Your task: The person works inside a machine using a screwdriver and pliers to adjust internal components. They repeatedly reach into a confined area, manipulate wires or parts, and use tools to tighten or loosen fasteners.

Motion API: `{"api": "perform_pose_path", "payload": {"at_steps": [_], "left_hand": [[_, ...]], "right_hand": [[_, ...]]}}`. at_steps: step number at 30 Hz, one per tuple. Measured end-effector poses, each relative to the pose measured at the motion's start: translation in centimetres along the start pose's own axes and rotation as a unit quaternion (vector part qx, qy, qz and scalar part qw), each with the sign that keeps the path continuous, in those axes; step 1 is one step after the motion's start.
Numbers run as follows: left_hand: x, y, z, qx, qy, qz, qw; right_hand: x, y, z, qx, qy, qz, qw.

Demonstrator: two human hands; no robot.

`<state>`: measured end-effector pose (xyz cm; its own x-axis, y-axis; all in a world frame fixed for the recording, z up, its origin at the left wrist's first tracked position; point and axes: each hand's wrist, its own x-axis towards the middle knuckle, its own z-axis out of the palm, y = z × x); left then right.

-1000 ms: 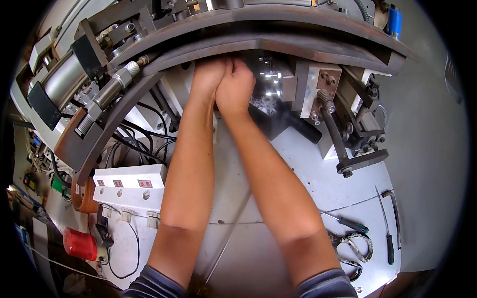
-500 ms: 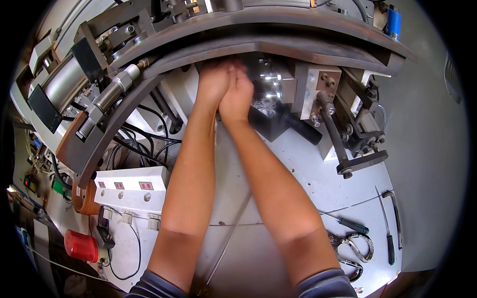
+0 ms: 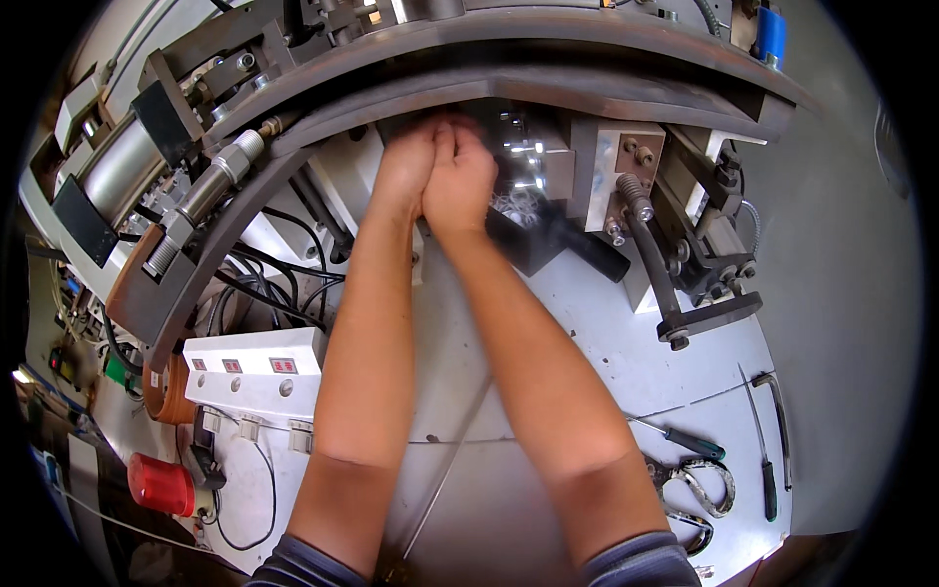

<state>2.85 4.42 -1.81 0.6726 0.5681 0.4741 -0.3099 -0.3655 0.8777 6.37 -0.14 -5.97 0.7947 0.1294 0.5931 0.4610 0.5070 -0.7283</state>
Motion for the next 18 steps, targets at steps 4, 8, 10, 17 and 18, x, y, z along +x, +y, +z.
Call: {"api": "perform_pose_path", "payload": {"at_steps": [4,8,10,17,18], "left_hand": [[-0.5,1.7,0.4,0.025,0.012,-0.009,1.000],[1.3,-0.7,-0.1,0.084,0.066,0.059,0.993],[1.4,-0.5,0.9,0.043,0.081,0.064,0.994],[2.0,-0.7,0.7,0.300,0.075,0.151,0.939],[2.0,-0.9,0.7,0.318,0.082,0.151,0.932]], "right_hand": [[-0.2,-0.5,0.4,0.007,0.020,-0.013,1.000],[-0.3,-2.0,0.2,-0.037,0.025,-0.023,0.999],[0.1,-1.8,-0.2,-0.047,0.023,-0.021,0.998],[0.9,-1.0,-0.4,-0.023,-0.001,0.012,1.000],[0.8,-0.7,-0.4,-0.030,0.000,0.006,1.000]]}}
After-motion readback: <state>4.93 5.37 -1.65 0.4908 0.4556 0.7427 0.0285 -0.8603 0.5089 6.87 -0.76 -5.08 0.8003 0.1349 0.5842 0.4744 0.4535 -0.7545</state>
